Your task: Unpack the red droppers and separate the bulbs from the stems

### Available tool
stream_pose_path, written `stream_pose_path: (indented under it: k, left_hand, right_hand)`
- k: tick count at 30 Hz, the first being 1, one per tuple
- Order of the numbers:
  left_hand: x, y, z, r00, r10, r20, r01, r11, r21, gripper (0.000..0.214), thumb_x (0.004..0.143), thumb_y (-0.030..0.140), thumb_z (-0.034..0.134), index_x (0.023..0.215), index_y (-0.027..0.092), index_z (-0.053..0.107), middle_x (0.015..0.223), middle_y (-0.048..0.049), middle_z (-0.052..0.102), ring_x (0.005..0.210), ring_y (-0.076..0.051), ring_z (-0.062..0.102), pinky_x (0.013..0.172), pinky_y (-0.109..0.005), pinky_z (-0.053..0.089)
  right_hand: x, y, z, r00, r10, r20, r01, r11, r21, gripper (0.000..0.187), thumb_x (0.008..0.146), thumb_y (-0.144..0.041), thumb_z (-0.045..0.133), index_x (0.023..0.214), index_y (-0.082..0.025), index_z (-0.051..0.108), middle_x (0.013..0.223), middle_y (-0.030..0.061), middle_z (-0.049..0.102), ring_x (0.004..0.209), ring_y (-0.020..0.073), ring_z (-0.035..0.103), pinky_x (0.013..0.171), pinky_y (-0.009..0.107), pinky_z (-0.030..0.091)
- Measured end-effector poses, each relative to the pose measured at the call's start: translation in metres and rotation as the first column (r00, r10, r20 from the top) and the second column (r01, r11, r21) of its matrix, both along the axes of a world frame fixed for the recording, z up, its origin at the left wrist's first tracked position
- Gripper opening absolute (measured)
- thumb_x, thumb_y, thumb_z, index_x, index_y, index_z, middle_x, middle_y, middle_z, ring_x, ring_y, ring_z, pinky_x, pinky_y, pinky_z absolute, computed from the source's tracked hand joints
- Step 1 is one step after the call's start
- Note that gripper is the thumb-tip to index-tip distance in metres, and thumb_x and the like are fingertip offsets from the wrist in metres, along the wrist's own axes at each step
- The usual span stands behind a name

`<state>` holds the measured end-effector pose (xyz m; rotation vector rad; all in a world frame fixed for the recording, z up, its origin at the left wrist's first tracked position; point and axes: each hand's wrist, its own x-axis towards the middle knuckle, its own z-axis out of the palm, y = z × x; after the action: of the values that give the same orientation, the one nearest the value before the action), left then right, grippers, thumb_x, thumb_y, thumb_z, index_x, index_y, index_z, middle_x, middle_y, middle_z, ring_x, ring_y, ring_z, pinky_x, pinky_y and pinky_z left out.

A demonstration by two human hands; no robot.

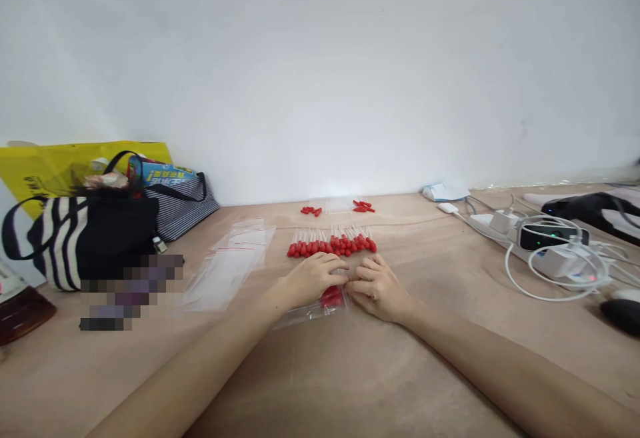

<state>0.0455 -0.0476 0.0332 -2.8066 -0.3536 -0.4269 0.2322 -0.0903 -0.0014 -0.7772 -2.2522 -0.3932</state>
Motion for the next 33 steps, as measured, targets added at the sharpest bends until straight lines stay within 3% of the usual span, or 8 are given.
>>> stream_pose_path:
  k: [3, 8, 14, 24, 33]
  left_hand:
    - [0.003, 0.005, -0.003, 0.997, -0.073, -0.01, 0.073, 0.996, 0.046, 0.016, 0.082, 0.013, 0.046, 0.082, 0.017, 0.061, 0.091, -0.0029, 0.062, 0.088, -0.015, 0.052, 0.081, -0.031, 0.042]
    - [0.003, 0.004, -0.007, 0.996, -0.086, -0.01, 0.086, 0.993, 0.078, 0.022, 0.085, 0.013, 0.04, 0.071, 0.013, 0.058, 0.073, -0.0033, 0.06, 0.074, -0.012, 0.054, 0.067, -0.025, 0.045]
    - [0.001, 0.002, -0.009, 0.994, -0.108, 0.014, 0.107, 0.992, 0.059, 0.027, 0.087, 0.014, 0.033, 0.071, 0.015, 0.055, 0.075, -0.0033, 0.059, 0.077, -0.011, 0.055, 0.065, -0.021, 0.046]
    - [0.0, -0.001, -0.006, 0.998, -0.07, -0.002, 0.069, 0.992, -0.108, 0.027, 0.088, 0.016, 0.032, 0.073, 0.016, 0.055, 0.077, -0.0032, 0.059, 0.08, -0.012, 0.056, 0.066, -0.02, 0.045]
    - [0.0, -0.003, -0.005, 0.998, -0.062, 0.002, 0.061, 0.983, -0.174, 0.026, 0.087, 0.016, 0.033, 0.074, 0.016, 0.055, 0.078, -0.0033, 0.059, 0.08, -0.012, 0.056, 0.069, -0.021, 0.044]
  right_hand:
    - [0.0, 0.0, 0.0, 1.0, 0.0, -0.005, 0.0, 1.0, 0.001, 0.018, 0.079, -0.015, 0.046, 0.065, -0.019, 0.058, 0.064, 0.0006, 0.052, 0.066, 0.0126, 0.036, 0.064, 0.029, 0.023]
    - [0.0, 0.0, 0.002, 0.999, 0.011, 0.039, -0.011, 1.0, -0.006, 0.022, 0.079, -0.013, 0.043, 0.063, -0.017, 0.056, 0.06, -0.0001, 0.051, 0.065, 0.0122, 0.035, 0.065, 0.03, 0.023]
    - [-0.002, 0.001, 0.005, 0.997, 0.014, 0.082, -0.014, 1.0, 0.0, 0.022, 0.078, -0.01, 0.042, 0.06, -0.016, 0.052, 0.059, -0.0002, 0.052, 0.066, 0.0124, 0.035, 0.068, 0.031, 0.022]
    - [-0.002, 0.004, 0.009, 0.982, 0.025, 0.185, -0.026, 1.0, 0.004, 0.017, 0.073, -0.008, 0.044, 0.06, -0.017, 0.05, 0.064, -0.0014, 0.057, 0.069, 0.0121, 0.038, 0.071, 0.032, 0.021]
    - [-0.001, 0.003, 0.012, 0.985, 0.076, 0.153, -0.073, 0.997, -0.024, 0.019, 0.074, -0.008, 0.044, 0.058, -0.016, 0.049, 0.061, -0.0014, 0.055, 0.068, 0.0119, 0.039, 0.07, 0.032, 0.022]
